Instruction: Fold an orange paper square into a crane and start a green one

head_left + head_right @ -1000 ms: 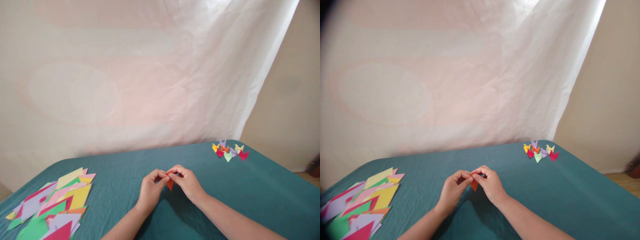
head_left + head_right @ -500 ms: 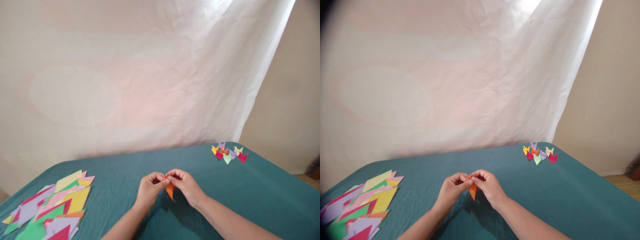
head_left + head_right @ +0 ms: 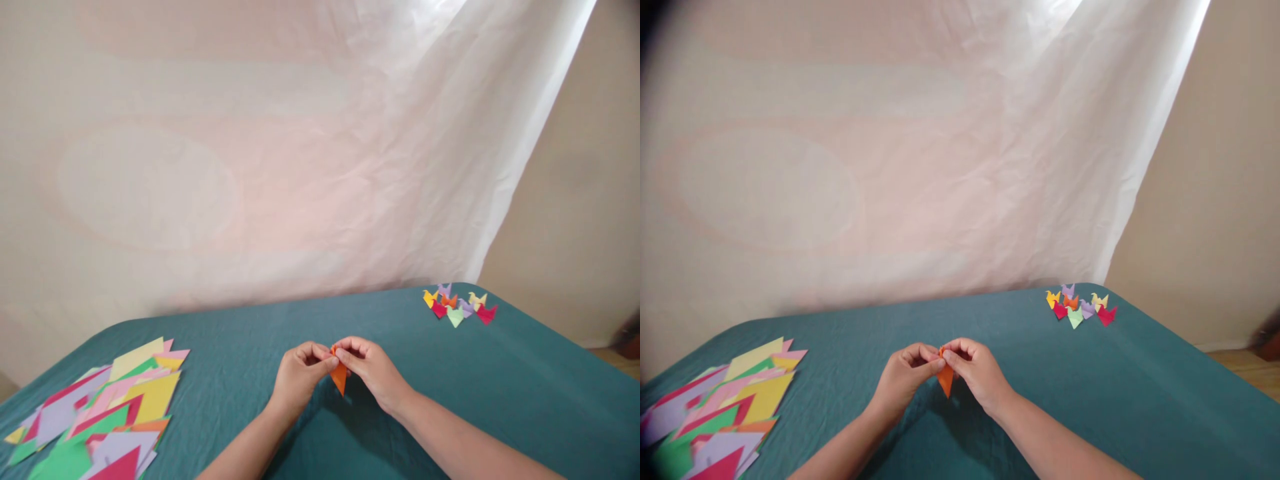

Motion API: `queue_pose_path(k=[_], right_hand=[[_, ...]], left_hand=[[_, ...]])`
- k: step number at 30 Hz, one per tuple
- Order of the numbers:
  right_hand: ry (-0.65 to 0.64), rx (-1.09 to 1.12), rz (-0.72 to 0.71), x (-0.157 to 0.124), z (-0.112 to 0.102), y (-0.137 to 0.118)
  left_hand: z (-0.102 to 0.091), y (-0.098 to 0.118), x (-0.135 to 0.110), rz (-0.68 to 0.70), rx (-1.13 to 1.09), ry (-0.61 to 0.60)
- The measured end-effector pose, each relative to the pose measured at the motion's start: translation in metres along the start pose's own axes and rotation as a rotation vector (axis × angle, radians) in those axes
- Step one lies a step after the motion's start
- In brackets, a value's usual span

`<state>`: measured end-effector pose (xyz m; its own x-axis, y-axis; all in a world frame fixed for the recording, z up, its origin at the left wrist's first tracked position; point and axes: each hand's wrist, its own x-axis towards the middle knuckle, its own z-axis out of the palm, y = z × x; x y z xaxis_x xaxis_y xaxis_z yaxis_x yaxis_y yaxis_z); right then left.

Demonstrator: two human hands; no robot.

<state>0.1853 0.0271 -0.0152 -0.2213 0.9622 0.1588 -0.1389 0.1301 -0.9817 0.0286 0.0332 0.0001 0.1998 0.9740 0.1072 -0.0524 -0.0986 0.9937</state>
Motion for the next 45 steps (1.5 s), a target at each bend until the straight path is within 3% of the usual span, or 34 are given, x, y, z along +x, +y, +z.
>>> queue_pose_path(k=[17, 27, 40, 45], right_hand=[[0.004, -0.039, -0.004, -0.001, -0.003, -0.001], [0.087, -0.315, -0.091, -0.005, 0.001, -0.010], [0.136, -0.383, -0.145, -0.008, 0.006, -0.017], [0.179, -0.330, -0.142, -0.004, -0.001, -0.010]], left_hand=[[0.002, 0.001, -0.001, 0.023, 0.018, -0.006], [0.004, -0.004, -0.002, 0.075, 0.122, 0.052], [0.006, 0.000, -0.005, 0.097, 0.163, 0.039], [0.002, -0.004, -0.003, -0.007, 0.162, -0.039]])
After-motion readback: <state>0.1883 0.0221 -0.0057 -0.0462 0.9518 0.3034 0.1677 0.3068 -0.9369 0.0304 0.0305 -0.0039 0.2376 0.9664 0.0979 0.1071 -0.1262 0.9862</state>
